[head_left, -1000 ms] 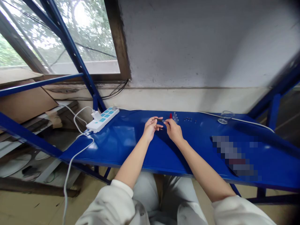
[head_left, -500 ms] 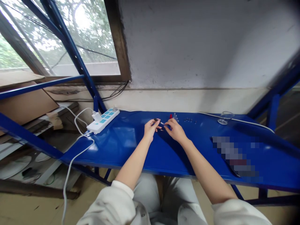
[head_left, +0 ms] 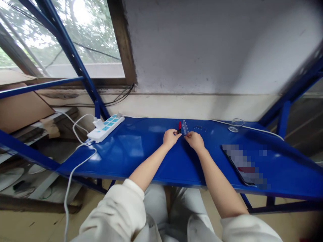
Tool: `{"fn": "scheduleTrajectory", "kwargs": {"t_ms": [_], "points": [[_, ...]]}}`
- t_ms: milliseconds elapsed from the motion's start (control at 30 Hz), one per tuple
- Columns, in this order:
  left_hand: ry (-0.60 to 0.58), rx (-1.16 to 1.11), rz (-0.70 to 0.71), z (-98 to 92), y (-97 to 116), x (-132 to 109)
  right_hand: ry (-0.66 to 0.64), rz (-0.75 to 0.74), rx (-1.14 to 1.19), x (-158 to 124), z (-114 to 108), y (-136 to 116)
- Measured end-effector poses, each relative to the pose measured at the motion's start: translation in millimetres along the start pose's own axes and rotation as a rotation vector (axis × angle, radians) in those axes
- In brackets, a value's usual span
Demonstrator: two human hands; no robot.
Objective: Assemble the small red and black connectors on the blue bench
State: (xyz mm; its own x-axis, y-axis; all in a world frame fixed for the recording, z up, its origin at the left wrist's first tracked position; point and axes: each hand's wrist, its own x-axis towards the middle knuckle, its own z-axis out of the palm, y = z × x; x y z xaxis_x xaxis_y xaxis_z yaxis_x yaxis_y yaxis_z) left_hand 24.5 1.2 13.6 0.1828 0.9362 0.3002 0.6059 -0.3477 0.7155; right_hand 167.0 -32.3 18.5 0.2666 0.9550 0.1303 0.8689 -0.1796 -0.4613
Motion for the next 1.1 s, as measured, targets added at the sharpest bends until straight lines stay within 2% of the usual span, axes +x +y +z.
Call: {"fn": "scheduleTrajectory", "kwargs": {"t_ms": [133, 267, 367, 500, 700, 833, 1100], "points": [[0.024, 0.224, -0.009, 10.6, 3.6, 4.3, -0.009, 0.016, -0.028, 0.6, 4.1, 1.0], [0.042, 0.343, 0.003, 14.0, 2.3, 0.3, -0.023, 0.017, -0.035, 0.2, 3.4, 2.8], [0.091, 0.367, 0.074, 7.6, 1.6, -6.8, -0.033, 0.018, -0.028, 0.0, 2.5, 2.8], [0.131, 0.389, 0.241, -4.5, 4.4, -20.1, -0.030, 0.017, -0.036, 0.7, 3.1, 2.5], [0.049, 0.449, 0.360, -10.7, 6.3, -29.2, -0.040, 0.024, -0.033, 1.4, 2.8, 2.5], [0.015, 0.459, 0.362, -10.7, 2.3, -27.0, -0.039, 0.031, -0.043, 1.0, 2.9, 1.3], [0.151, 0.315, 0.279, -11.0, -3.2, -23.4, -0.004, 0.045, -0.116, -5.5, 3.6, -8.6]]}}
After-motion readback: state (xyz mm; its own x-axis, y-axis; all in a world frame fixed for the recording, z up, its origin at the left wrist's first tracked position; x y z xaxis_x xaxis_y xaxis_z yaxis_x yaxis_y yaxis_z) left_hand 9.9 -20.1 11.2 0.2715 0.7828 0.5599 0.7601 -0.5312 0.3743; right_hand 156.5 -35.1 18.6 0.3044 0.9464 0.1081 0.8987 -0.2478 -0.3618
